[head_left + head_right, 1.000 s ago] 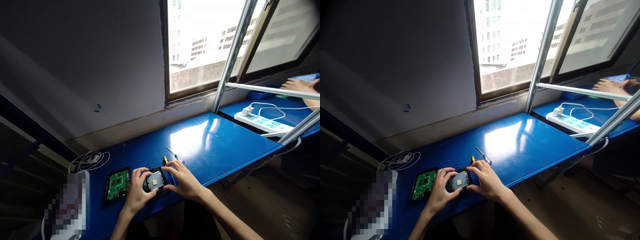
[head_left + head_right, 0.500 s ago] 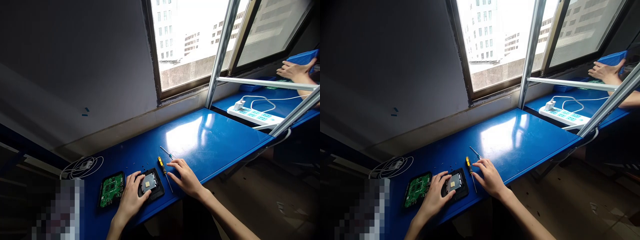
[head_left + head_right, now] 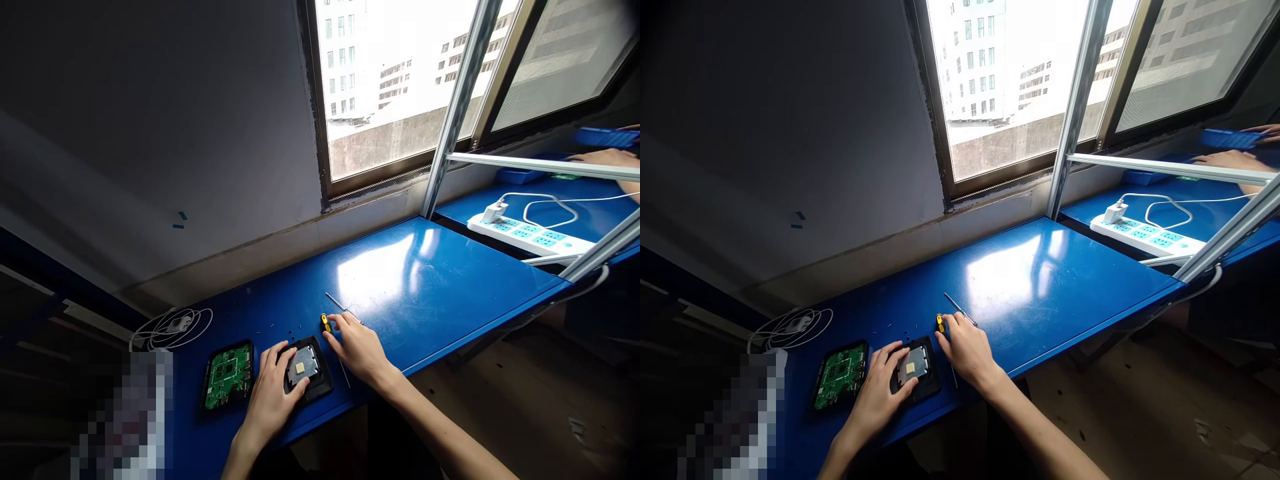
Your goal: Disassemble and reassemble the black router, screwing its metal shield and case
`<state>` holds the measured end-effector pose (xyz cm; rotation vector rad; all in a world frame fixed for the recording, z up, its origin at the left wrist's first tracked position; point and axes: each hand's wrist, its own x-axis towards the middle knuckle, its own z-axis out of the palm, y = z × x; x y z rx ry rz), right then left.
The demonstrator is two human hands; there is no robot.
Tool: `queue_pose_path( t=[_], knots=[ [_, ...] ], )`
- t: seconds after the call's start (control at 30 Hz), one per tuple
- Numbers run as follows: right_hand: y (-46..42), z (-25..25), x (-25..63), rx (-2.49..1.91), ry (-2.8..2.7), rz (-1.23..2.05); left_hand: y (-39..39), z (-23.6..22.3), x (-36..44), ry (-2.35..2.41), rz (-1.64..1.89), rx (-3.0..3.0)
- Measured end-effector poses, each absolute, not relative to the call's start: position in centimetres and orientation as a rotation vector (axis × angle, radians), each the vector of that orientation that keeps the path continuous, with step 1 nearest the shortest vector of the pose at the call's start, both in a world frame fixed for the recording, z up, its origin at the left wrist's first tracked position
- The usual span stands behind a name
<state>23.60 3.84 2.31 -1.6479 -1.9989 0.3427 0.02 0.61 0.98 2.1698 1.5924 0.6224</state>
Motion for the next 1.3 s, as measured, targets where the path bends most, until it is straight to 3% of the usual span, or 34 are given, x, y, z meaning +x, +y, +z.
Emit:
queue_pose_path(
  t=[0.33,0.53,0.63,0.93,1.3],
  knots=[
    [5.3,2.8,22.6,-1.690,-1.985,0.424,-0.1,1.1,0.2,1.598,0.681,2.175],
    [7.9,5.6,23.2,-1.514,-1.799,0.386,-1.8,0.4,0.4,1.613,0.866,2.228],
    [9.2,6.1,22.3,-1.207,-1.588,0.467,-2.2,0.2,0.5,1.606,0.947,2.273],
    [12.0,2.0,19.3,-1.027,-1.443,0.615,-2.5,0.8,0.7,1.550,0.998,2.356],
    [11.7,1.4,19.4,-1.038,-1.477,0.656,-2.5,0.7,0.7,1.506,0.925,2.407]
  ],
)
